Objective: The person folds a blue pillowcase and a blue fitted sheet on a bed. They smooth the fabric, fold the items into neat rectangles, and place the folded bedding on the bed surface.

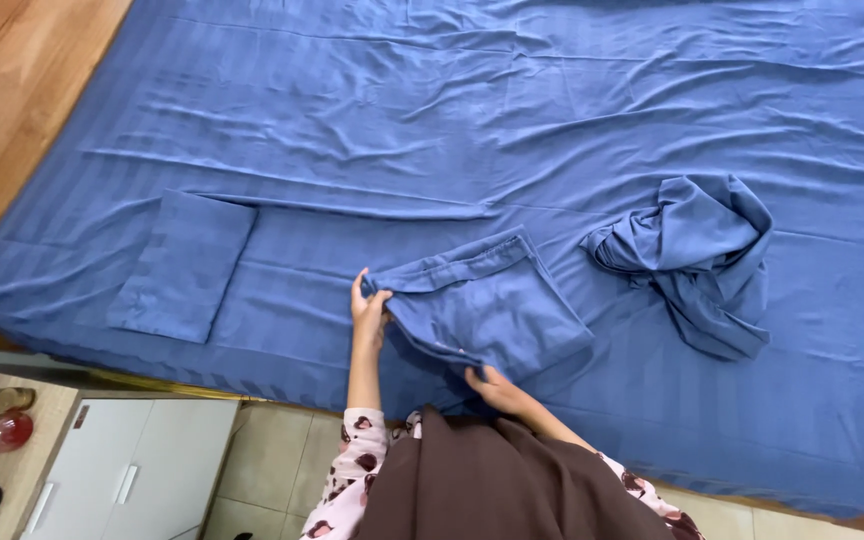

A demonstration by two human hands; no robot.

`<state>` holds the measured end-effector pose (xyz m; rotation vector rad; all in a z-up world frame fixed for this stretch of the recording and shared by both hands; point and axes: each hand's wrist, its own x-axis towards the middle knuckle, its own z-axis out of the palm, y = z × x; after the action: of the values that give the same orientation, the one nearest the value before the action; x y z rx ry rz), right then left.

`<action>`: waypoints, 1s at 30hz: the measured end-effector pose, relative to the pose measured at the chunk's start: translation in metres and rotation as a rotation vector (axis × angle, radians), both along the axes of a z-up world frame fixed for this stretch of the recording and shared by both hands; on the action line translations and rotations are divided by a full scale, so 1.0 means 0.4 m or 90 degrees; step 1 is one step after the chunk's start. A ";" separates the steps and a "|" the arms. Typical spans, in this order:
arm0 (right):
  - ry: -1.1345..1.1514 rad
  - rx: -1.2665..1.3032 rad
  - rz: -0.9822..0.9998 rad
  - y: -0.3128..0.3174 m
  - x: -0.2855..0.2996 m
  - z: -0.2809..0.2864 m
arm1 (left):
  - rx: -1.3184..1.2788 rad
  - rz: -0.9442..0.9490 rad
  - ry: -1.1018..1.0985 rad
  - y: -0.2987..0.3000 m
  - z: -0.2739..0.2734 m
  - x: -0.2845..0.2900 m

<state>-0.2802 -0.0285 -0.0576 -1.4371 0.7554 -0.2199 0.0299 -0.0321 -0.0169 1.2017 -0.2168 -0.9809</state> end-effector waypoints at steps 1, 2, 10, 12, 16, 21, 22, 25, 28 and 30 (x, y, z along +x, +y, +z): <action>0.000 0.002 -0.001 -0.011 -0.018 -0.086 | 0.002 -0.001 0.000 -0.019 0.029 -0.011; -0.013 0.064 -0.131 -0.022 -0.037 -0.172 | -0.005 -0.044 -0.031 -0.039 0.058 -0.021; -0.454 0.368 -0.528 -0.096 -0.096 0.087 | -0.087 -0.214 -0.119 -0.390 0.059 -0.240; -0.401 0.339 -0.676 -0.119 -0.113 0.120 | -0.096 -0.265 -0.076 -0.493 -0.030 -0.309; -0.358 0.287 -0.731 -0.152 -0.171 0.073 | -0.133 -0.342 -0.276 -0.537 -0.091 -0.405; -0.146 0.135 -0.720 -0.157 -0.231 0.090 | -0.061 -0.358 -0.914 -0.352 0.073 -0.456; -0.148 0.136 -0.718 -0.167 -0.238 0.073 | -0.060 -0.358 -0.915 -0.332 0.081 -0.456; -0.207 -0.034 -0.692 -0.169 -0.243 0.077 | 0.047 -0.413 -1.091 -0.274 0.076 -0.459; -0.267 -0.201 -0.660 -0.156 -0.218 0.185 | -0.014 -0.301 -1.123 -0.266 0.052 -0.466; -0.180 -0.300 -0.675 -0.144 -0.214 0.220 | -0.046 -0.263 -1.092 -0.269 0.062 -0.472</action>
<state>-0.3659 -0.0861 0.0304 -1.2554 1.2178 -1.4603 -0.1590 -0.1397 0.0078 1.6745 -1.8606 0.0020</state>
